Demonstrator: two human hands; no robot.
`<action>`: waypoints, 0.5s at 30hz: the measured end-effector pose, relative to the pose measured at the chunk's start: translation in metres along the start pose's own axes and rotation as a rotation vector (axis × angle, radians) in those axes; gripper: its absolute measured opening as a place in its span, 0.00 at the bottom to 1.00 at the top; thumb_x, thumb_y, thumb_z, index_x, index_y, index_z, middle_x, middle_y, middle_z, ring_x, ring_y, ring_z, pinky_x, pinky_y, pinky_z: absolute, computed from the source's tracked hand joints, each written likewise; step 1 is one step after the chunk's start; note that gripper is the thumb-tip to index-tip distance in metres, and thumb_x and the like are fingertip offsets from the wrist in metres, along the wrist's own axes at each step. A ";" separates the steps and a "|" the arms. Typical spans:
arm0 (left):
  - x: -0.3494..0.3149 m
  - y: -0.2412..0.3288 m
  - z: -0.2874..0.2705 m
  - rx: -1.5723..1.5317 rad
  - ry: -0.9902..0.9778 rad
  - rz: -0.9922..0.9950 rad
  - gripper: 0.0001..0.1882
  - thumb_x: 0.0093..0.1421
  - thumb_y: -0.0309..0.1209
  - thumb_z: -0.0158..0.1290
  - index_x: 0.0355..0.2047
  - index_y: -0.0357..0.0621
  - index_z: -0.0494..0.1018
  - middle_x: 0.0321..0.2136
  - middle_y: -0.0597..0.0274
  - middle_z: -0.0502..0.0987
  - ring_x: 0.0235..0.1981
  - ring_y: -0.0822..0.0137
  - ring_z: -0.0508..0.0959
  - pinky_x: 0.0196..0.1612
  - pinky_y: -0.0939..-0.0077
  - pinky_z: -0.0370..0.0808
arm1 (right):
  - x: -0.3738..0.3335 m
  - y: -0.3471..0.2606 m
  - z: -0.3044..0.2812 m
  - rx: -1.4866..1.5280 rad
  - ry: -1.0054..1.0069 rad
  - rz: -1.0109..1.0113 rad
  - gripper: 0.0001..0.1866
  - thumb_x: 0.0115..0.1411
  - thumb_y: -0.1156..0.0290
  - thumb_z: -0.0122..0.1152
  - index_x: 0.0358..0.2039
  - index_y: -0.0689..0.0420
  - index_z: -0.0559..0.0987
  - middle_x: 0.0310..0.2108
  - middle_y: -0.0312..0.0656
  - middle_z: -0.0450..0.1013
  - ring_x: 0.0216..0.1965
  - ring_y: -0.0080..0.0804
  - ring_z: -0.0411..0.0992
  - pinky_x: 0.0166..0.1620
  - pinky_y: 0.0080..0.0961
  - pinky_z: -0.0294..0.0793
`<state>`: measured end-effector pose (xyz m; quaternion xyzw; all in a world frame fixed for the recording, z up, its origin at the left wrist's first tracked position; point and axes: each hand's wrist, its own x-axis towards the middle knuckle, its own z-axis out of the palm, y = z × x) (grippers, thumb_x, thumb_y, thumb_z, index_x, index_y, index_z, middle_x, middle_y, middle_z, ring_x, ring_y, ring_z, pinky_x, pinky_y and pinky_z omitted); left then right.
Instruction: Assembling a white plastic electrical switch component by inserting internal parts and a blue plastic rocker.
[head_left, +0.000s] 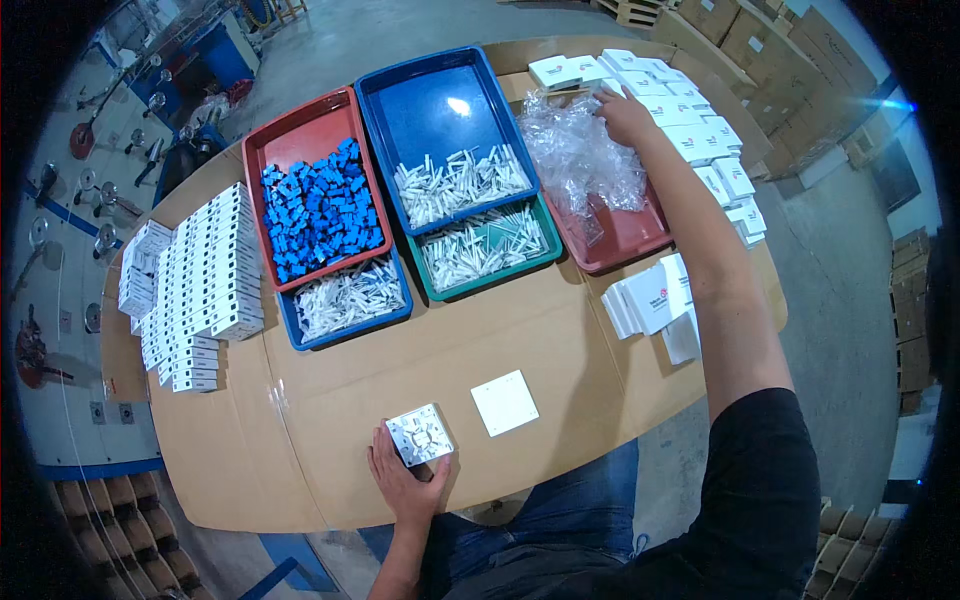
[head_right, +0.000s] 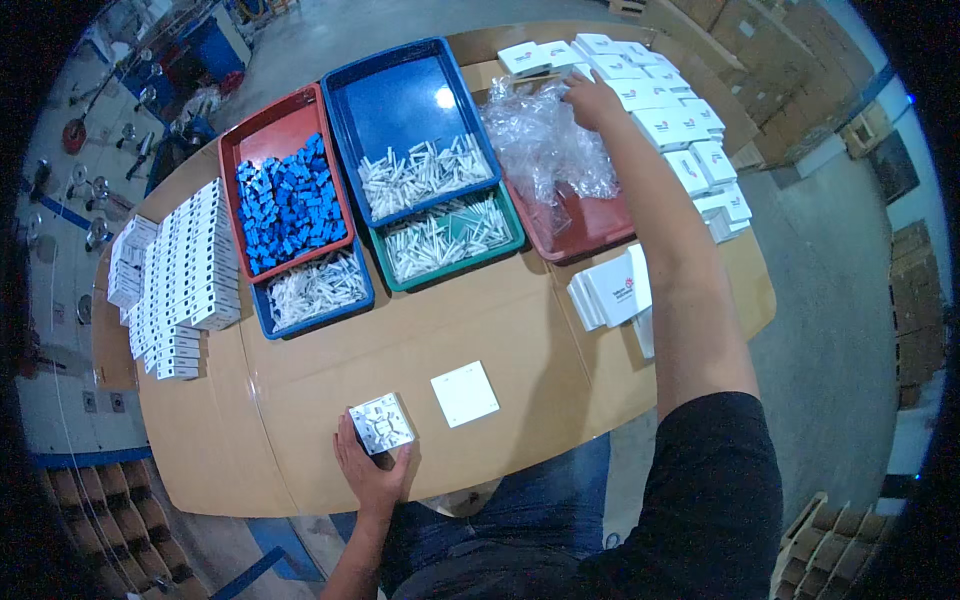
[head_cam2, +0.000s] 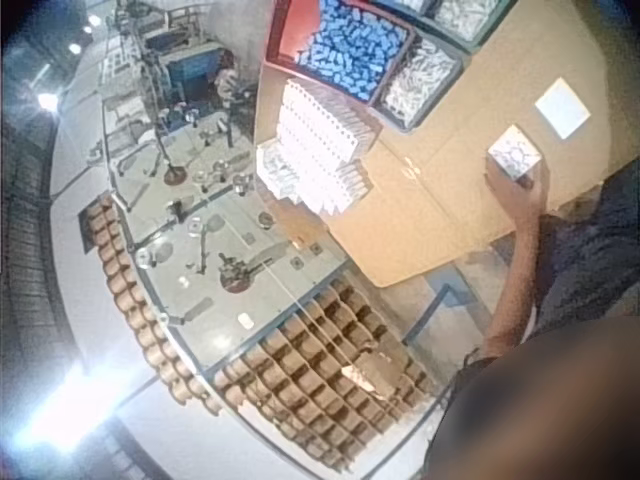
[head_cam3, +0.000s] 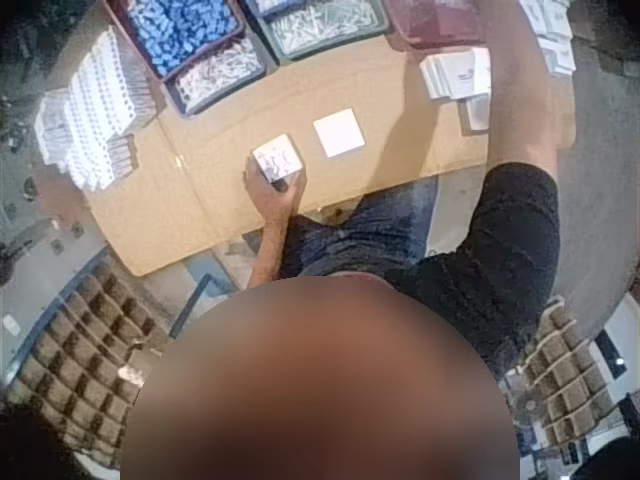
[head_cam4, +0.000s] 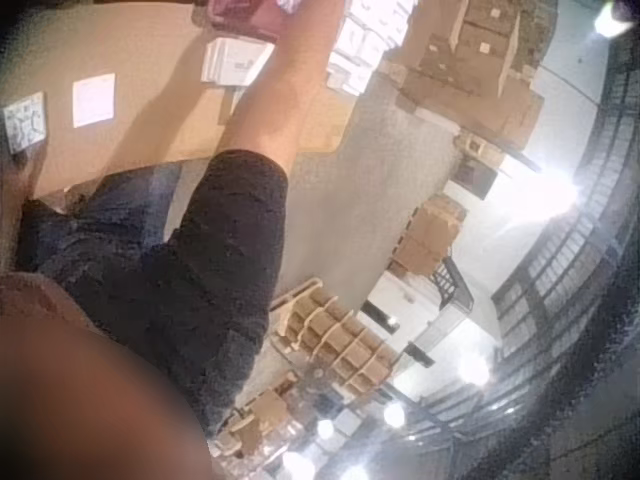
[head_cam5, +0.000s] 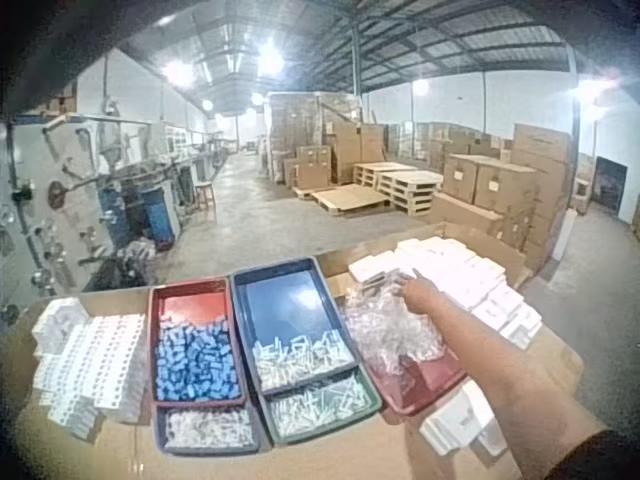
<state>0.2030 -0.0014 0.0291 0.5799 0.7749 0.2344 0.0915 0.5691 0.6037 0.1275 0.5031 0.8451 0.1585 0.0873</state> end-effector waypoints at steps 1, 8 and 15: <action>0.000 0.000 0.001 -0.001 -0.002 -0.002 0.56 0.50 0.50 0.69 0.71 0.36 0.53 0.70 0.47 0.61 0.72 0.46 0.59 0.73 0.45 0.51 | 0.001 0.002 0.007 -0.013 -0.008 -0.008 0.23 0.58 0.79 0.53 0.52 0.49 0.84 0.68 0.41 0.67 0.73 0.36 0.58 0.76 0.44 0.51; 0.002 0.000 0.003 0.008 -0.017 -0.016 0.56 0.50 0.49 0.69 0.71 0.36 0.53 0.70 0.46 0.61 0.72 0.46 0.59 0.73 0.44 0.52 | 0.010 0.019 0.031 0.019 0.079 0.024 0.19 0.59 0.79 0.52 0.49 0.59 0.82 0.58 0.49 0.76 0.63 0.44 0.71 0.73 0.43 0.59; 0.006 0.003 0.003 -0.010 0.002 0.025 0.56 0.51 0.50 0.69 0.71 0.34 0.53 0.69 0.44 0.61 0.72 0.45 0.59 0.73 0.44 0.52 | -0.016 0.038 0.013 0.456 0.440 0.055 0.17 0.61 0.80 0.54 0.49 0.63 0.81 0.55 0.53 0.77 0.55 0.51 0.76 0.59 0.39 0.75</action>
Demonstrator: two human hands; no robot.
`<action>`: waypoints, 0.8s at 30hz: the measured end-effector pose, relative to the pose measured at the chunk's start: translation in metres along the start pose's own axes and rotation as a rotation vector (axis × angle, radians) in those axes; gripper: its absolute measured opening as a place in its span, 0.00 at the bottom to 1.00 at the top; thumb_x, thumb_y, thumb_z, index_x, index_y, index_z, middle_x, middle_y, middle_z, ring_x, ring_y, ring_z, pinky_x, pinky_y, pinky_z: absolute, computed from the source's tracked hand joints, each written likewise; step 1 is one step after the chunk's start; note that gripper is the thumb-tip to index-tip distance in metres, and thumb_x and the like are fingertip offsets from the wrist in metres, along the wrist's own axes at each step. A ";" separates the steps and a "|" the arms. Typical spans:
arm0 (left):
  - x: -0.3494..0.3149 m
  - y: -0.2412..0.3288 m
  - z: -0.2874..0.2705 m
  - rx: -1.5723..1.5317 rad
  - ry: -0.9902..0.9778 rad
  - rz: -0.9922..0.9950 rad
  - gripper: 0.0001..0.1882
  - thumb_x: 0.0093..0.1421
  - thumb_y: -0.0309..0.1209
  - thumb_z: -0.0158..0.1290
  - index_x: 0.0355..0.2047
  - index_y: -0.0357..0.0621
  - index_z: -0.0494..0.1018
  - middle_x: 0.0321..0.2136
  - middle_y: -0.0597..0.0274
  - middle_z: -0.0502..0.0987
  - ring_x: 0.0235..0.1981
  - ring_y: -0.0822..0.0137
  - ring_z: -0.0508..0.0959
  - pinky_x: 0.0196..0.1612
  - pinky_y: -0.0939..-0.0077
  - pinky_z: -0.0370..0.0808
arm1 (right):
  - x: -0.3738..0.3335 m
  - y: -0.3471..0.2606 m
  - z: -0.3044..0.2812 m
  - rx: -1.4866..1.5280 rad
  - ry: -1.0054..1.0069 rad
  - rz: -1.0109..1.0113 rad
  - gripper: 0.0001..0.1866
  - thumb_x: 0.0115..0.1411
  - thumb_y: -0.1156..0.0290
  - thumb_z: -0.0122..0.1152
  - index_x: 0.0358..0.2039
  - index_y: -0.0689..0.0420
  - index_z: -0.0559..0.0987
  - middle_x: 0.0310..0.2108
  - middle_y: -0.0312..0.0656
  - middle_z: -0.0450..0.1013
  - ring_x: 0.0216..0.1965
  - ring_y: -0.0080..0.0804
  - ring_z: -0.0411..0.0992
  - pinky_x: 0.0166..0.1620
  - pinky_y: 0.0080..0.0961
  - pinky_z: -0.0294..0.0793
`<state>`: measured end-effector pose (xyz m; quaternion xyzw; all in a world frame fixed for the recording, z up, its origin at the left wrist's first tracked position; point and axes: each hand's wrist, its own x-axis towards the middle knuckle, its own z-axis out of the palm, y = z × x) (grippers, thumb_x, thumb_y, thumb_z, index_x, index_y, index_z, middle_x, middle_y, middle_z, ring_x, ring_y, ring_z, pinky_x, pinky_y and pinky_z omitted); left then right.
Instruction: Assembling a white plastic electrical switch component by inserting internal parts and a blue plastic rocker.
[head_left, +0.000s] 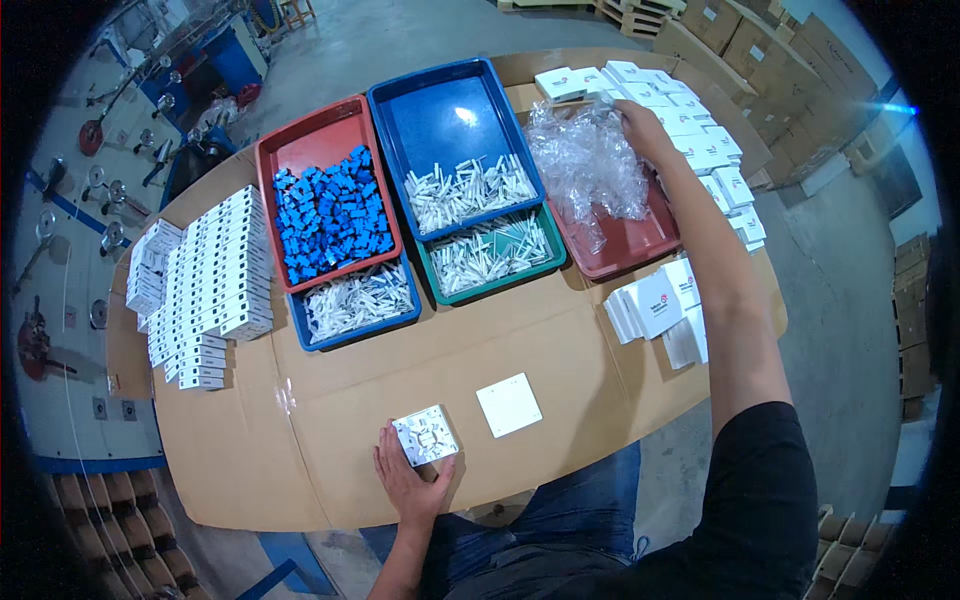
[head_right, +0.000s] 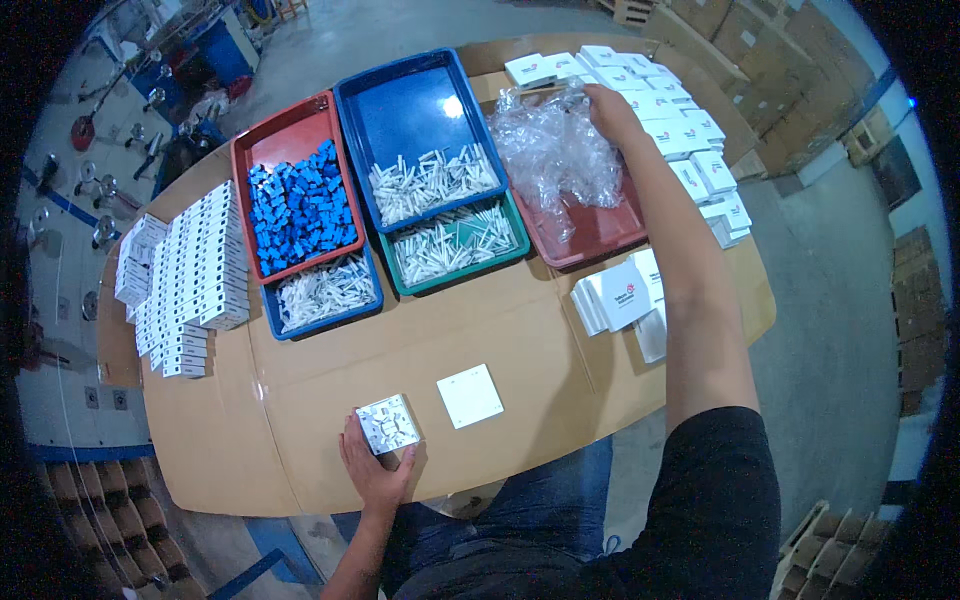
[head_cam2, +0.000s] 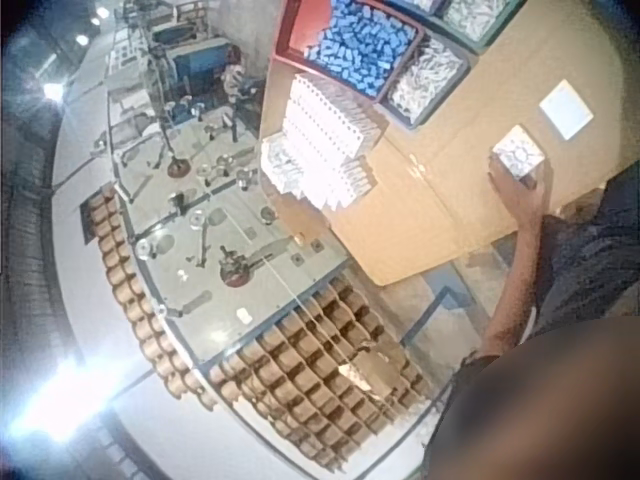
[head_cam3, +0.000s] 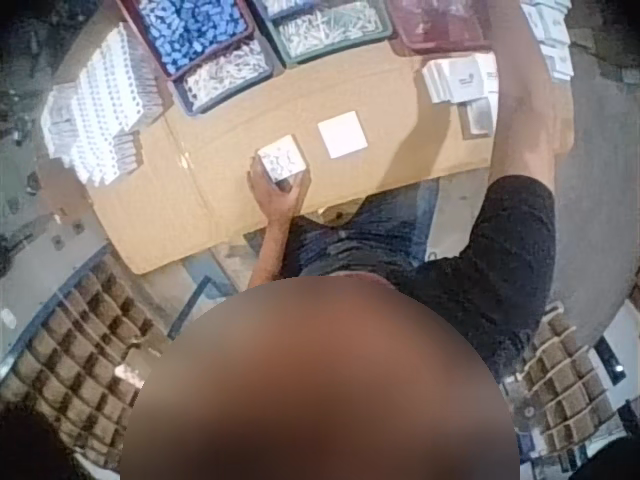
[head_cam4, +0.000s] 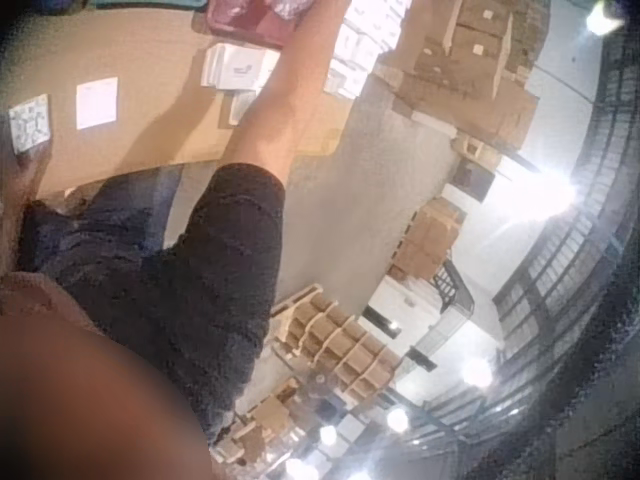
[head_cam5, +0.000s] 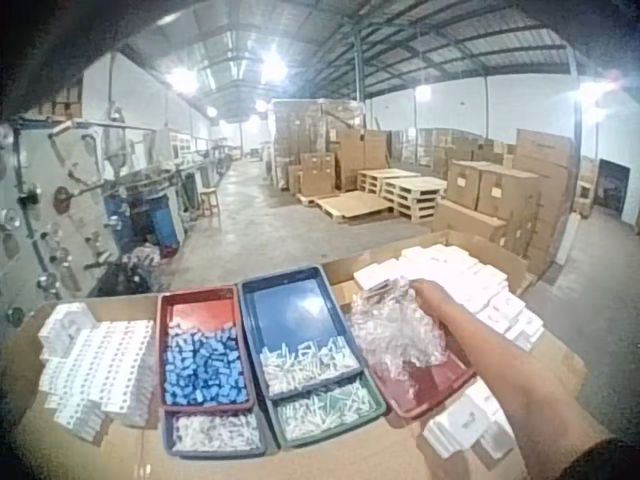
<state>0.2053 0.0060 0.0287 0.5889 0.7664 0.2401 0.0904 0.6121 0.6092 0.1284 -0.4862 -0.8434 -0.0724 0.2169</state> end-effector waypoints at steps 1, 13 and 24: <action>0.000 0.000 -0.001 0.003 0.013 0.000 0.56 0.51 0.50 0.69 0.71 0.34 0.53 0.69 0.44 0.61 0.72 0.45 0.59 0.73 0.44 0.52 | -0.009 -0.011 -0.006 0.111 0.104 0.062 0.15 0.62 0.77 0.57 0.49 0.63 0.81 0.51 0.52 0.79 0.52 0.50 0.78 0.56 0.38 0.76; -0.017 -0.003 -0.007 -0.227 0.200 0.018 0.45 0.54 0.41 0.67 0.68 0.38 0.61 0.65 0.42 0.65 0.69 0.41 0.60 0.71 0.46 0.55 | -0.196 -0.251 -0.152 1.307 0.417 0.472 0.08 0.65 0.77 0.65 0.43 0.65 0.77 0.36 0.40 0.77 0.36 0.26 0.80 0.39 0.25 0.83; 0.029 0.151 -0.079 -0.986 0.043 0.048 0.24 0.56 0.32 0.69 0.52 0.39 0.78 0.42 0.62 0.80 0.37 0.73 0.77 0.43 0.77 0.73 | -0.330 -0.396 -0.160 1.604 -0.068 0.442 0.21 0.66 0.83 0.61 0.57 0.63 0.69 0.40 0.40 0.74 0.38 0.24 0.77 0.42 0.21 0.79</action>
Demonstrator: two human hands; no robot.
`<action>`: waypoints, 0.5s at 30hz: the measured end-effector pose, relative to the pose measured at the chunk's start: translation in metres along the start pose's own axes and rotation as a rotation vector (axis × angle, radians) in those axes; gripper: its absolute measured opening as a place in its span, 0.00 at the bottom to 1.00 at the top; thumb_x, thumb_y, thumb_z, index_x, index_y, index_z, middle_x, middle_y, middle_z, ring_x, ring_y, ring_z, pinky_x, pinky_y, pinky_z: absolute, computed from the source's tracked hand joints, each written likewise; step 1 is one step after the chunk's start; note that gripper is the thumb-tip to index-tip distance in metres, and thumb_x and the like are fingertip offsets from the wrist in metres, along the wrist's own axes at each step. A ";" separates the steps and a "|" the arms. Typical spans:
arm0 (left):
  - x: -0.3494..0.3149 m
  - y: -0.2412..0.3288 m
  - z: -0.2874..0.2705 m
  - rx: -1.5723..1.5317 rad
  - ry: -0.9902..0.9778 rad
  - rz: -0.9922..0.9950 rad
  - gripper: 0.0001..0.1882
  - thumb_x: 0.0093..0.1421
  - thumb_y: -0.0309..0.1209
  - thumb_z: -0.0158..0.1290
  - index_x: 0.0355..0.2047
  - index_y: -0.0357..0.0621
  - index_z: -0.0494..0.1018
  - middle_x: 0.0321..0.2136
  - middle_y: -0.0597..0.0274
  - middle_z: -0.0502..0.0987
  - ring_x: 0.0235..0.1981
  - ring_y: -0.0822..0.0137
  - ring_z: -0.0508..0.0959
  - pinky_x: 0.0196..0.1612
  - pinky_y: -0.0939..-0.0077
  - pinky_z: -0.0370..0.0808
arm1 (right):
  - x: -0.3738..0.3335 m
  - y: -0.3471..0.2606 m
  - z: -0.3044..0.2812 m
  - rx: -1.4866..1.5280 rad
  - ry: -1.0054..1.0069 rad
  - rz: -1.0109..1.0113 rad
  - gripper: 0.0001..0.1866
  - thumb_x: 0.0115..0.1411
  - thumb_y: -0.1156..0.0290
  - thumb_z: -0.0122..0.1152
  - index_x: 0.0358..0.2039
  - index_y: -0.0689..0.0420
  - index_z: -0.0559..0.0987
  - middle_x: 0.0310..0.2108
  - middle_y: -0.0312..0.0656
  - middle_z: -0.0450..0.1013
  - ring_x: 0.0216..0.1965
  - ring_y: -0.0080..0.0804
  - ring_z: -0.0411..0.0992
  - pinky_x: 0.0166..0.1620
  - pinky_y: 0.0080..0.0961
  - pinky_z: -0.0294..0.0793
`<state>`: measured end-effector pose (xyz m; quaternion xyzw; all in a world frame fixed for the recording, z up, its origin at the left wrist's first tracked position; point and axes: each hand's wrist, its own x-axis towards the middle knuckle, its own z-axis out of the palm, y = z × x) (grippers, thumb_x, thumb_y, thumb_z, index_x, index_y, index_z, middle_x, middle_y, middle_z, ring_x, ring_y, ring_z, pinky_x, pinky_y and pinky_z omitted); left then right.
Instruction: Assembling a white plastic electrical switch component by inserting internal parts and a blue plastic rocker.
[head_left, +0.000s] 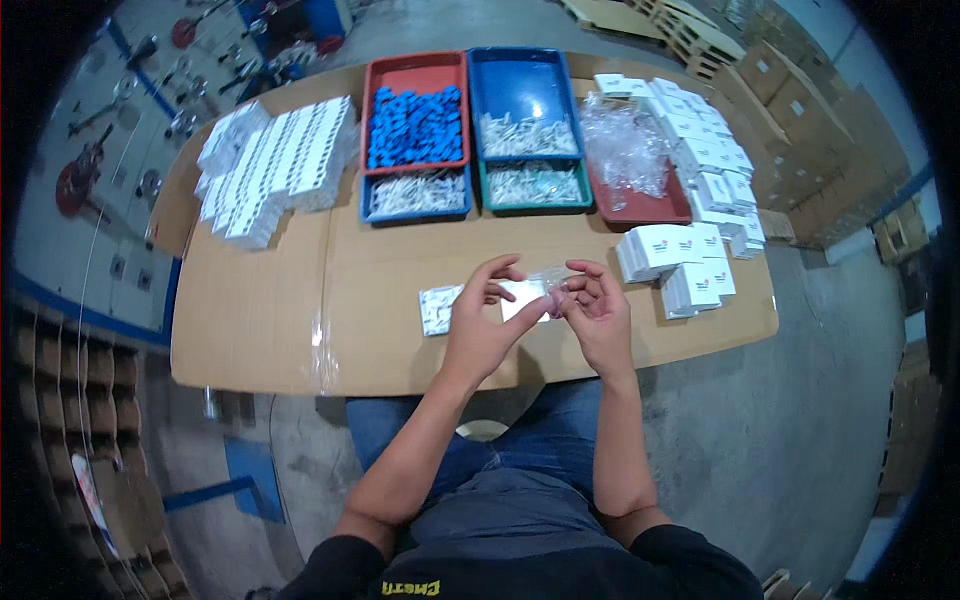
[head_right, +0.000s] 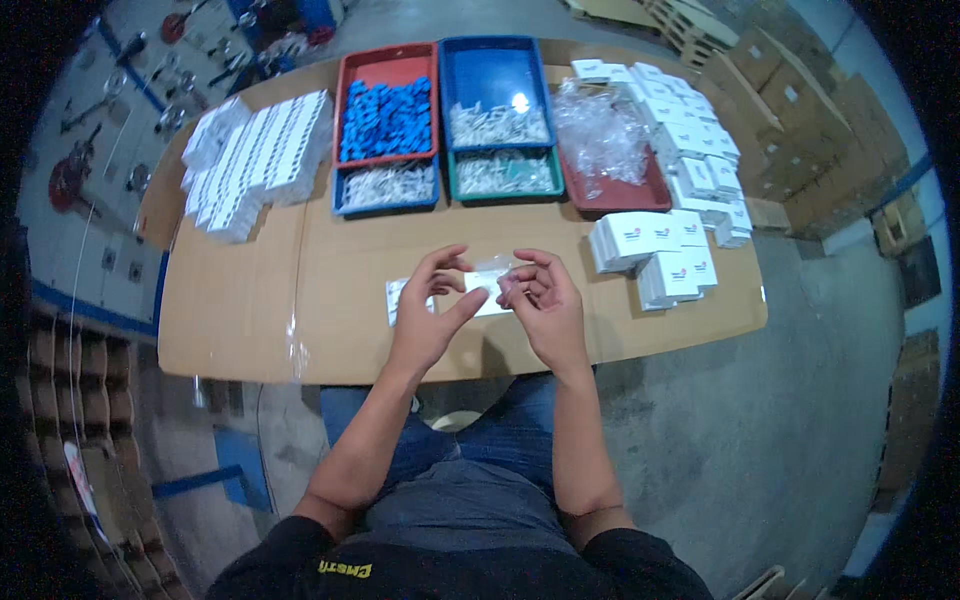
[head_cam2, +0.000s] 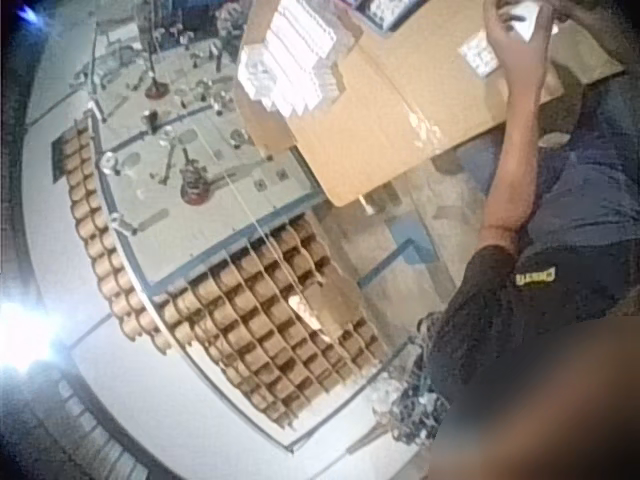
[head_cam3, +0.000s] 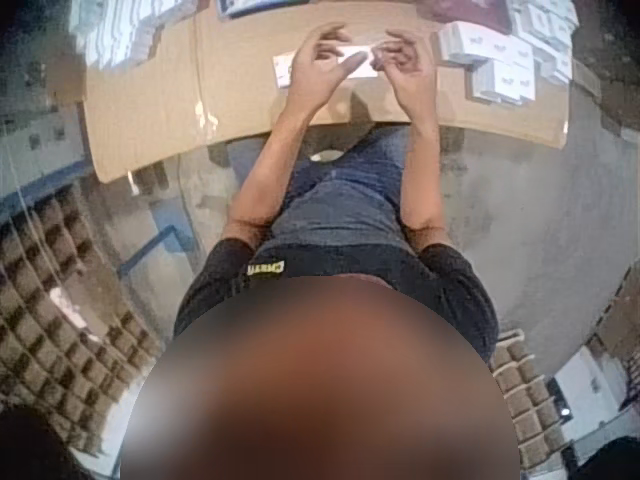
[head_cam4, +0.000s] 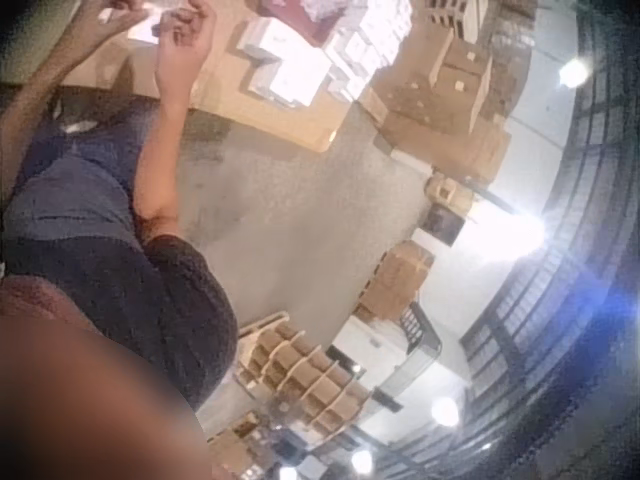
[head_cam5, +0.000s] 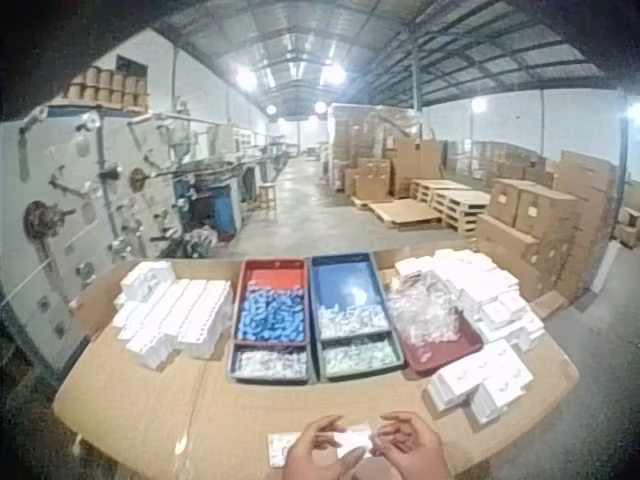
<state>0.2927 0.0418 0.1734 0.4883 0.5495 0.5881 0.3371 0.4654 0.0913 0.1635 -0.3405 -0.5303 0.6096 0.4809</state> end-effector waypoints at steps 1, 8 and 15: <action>0.002 -0.001 0.001 0.004 0.015 -0.013 0.24 0.56 0.32 0.69 0.52 0.39 0.78 0.42 0.62 0.80 0.37 0.73 0.77 0.43 0.77 0.73 | -0.007 0.002 0.003 -0.020 -0.023 0.019 0.22 0.65 0.84 0.61 0.59 0.63 0.69 0.41 0.39 0.74 0.39 0.23 0.76 0.43 0.21 0.79; -0.029 -0.032 -0.013 -0.295 0.052 -0.180 0.08 0.67 0.31 0.62 0.38 0.38 0.82 0.32 0.69 0.81 0.31 0.81 0.75 0.34 0.85 0.70 | -0.036 0.001 0.020 -0.023 -0.113 0.114 0.22 0.65 0.83 0.61 0.59 0.65 0.70 0.40 0.40 0.76 0.39 0.24 0.77 0.44 0.21 0.80; -0.044 -0.023 -0.024 -0.355 0.349 -0.110 0.09 0.69 0.31 0.59 0.41 0.37 0.78 0.30 0.69 0.78 0.30 0.80 0.75 0.34 0.84 0.72 | -0.035 -0.004 0.040 0.004 0.143 0.103 0.14 0.69 0.79 0.59 0.53 0.66 0.75 0.41 0.45 0.80 0.41 0.27 0.81 0.42 0.23 0.84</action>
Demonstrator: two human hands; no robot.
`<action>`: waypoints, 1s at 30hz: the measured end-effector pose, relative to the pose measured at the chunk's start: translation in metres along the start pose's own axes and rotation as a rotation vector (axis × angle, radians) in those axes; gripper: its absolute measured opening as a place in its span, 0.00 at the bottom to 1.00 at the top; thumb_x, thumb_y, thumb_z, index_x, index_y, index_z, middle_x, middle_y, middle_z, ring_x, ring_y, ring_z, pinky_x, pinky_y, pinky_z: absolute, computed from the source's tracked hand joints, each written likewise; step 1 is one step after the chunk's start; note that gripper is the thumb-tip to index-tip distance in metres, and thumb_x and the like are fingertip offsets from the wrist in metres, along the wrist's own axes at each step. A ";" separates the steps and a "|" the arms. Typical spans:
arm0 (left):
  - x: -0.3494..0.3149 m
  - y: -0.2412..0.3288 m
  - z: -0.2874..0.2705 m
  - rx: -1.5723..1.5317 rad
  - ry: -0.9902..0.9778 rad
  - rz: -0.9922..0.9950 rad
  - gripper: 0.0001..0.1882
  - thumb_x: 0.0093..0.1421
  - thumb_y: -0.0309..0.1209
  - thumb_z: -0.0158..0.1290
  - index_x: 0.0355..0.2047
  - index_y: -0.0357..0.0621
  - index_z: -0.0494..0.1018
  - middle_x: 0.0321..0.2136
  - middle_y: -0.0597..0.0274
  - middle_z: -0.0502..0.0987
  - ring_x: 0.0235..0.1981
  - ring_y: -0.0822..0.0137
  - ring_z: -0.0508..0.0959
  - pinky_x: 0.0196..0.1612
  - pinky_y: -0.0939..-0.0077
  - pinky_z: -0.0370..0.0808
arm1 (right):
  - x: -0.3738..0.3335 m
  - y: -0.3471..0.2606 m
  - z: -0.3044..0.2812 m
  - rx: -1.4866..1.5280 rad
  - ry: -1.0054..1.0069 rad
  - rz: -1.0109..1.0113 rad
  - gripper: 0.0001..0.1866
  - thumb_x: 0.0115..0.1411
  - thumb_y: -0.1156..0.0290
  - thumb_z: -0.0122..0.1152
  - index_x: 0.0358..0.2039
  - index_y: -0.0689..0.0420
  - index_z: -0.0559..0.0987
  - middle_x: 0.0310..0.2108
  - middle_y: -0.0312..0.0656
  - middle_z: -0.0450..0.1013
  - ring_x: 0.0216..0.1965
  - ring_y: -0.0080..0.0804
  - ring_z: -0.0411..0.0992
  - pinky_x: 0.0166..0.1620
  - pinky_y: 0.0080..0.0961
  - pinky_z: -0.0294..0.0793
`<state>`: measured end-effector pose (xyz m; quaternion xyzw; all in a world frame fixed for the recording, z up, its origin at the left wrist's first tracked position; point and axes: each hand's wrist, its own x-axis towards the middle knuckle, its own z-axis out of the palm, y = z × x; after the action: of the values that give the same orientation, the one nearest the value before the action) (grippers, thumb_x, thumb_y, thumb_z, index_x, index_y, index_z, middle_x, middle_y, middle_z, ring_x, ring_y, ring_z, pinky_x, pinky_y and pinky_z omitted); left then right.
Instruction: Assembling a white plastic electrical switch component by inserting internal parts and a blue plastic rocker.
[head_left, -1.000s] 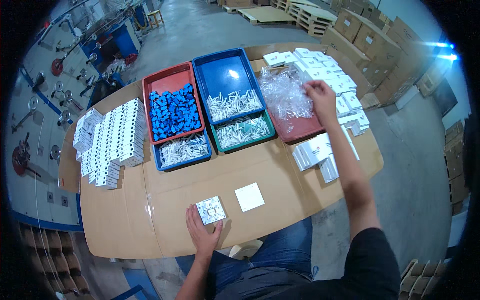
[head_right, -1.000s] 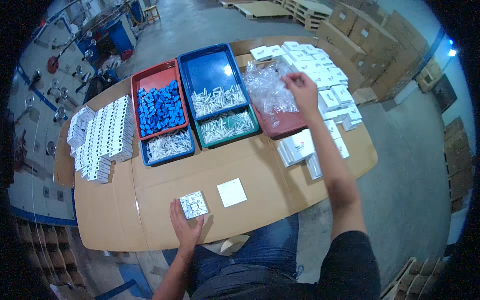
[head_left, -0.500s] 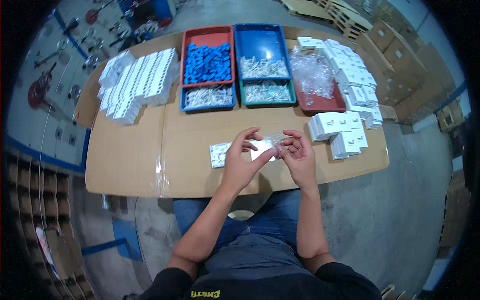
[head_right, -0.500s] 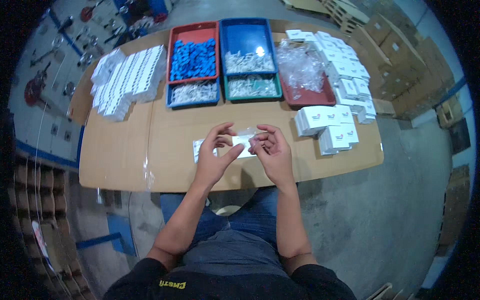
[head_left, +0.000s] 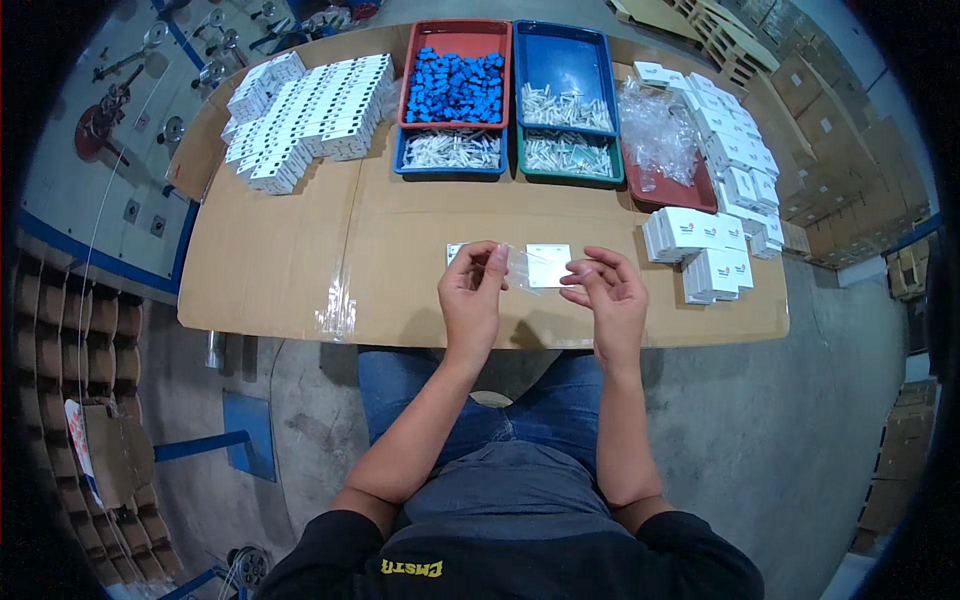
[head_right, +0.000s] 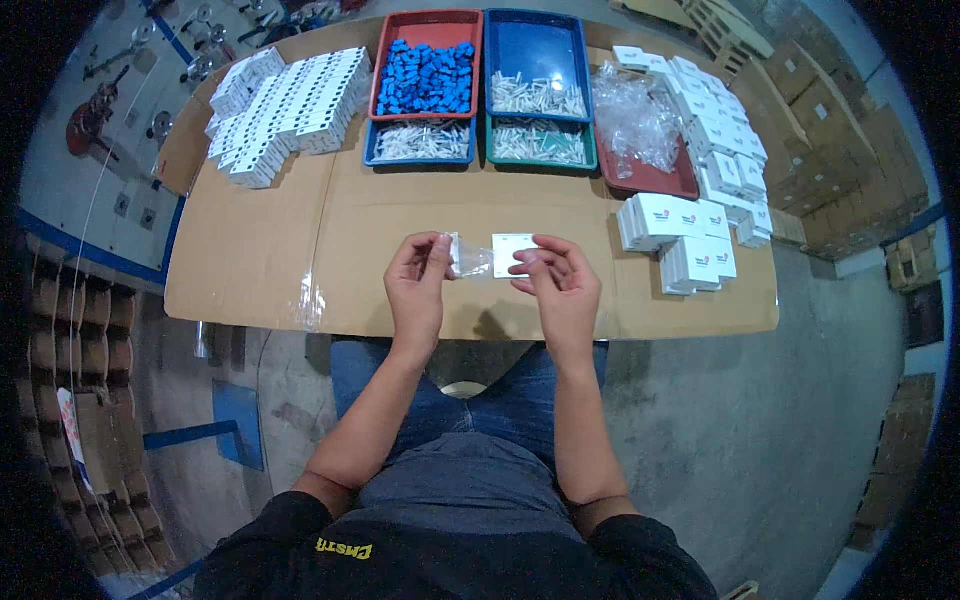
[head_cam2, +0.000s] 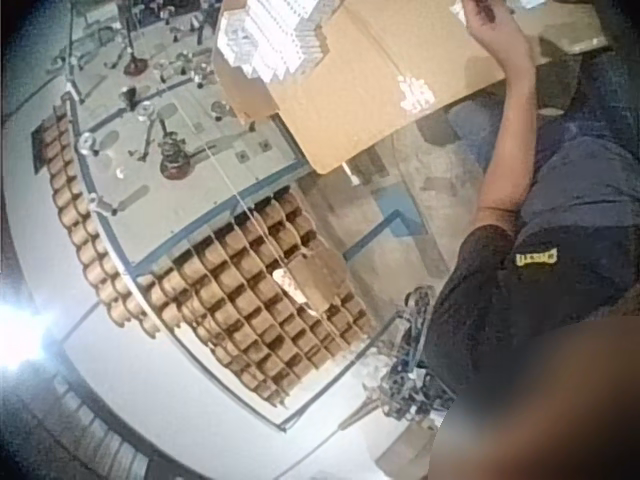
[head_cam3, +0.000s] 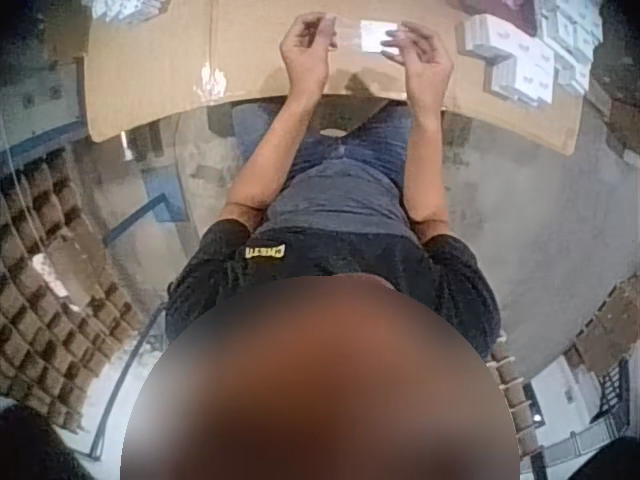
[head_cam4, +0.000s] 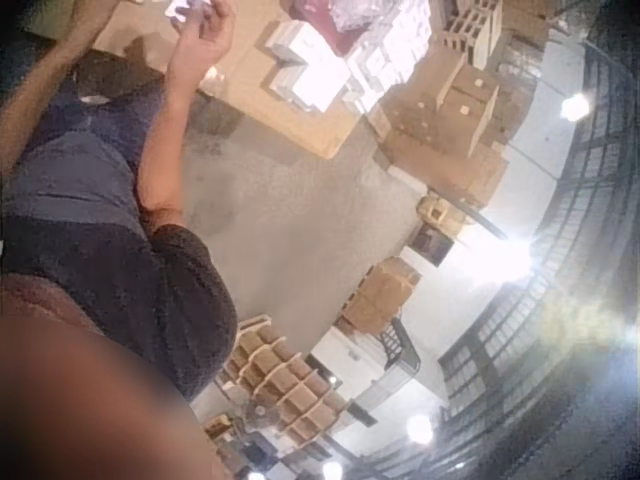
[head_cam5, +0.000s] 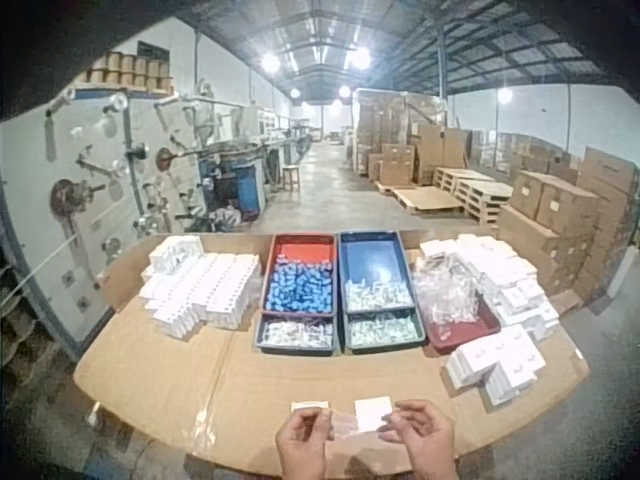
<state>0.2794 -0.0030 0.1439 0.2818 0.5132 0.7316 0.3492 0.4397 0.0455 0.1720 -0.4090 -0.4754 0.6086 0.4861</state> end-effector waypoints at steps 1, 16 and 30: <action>0.002 0.001 -0.003 -0.005 0.004 0.002 0.09 0.70 0.31 0.59 0.41 0.37 0.78 0.30 0.69 0.77 0.30 0.79 0.74 0.34 0.84 0.73 | -0.002 0.002 0.007 0.000 -0.003 0.001 0.14 0.69 0.79 0.59 0.53 0.66 0.75 0.41 0.45 0.80 0.41 0.27 0.81 0.42 0.23 0.84; -0.009 0.000 -0.004 -0.141 0.088 -0.106 0.09 0.72 0.34 0.55 0.43 0.41 0.79 0.34 0.69 0.78 0.32 0.79 0.74 0.36 0.81 0.72 | -0.007 0.026 0.038 0.027 -0.157 0.039 0.09 0.71 0.71 0.59 0.44 0.65 0.78 0.34 0.50 0.82 0.28 0.30 0.82 0.33 0.23 0.82; -0.010 -0.006 -0.022 -0.160 -0.036 -0.346 0.08 0.70 0.33 0.57 0.41 0.43 0.80 0.34 0.68 0.80 0.32 0.78 0.77 0.36 0.80 0.74 | 0.004 0.029 0.020 0.061 -0.075 0.076 0.07 0.69 0.72 0.62 0.41 0.62 0.81 0.32 0.40 0.79 0.24 0.19 0.72 0.32 0.21 0.82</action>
<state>0.2696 -0.0214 0.1312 0.1737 0.4879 0.6941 0.5000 0.4138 0.0436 0.1478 -0.3886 -0.4586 0.6559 0.4566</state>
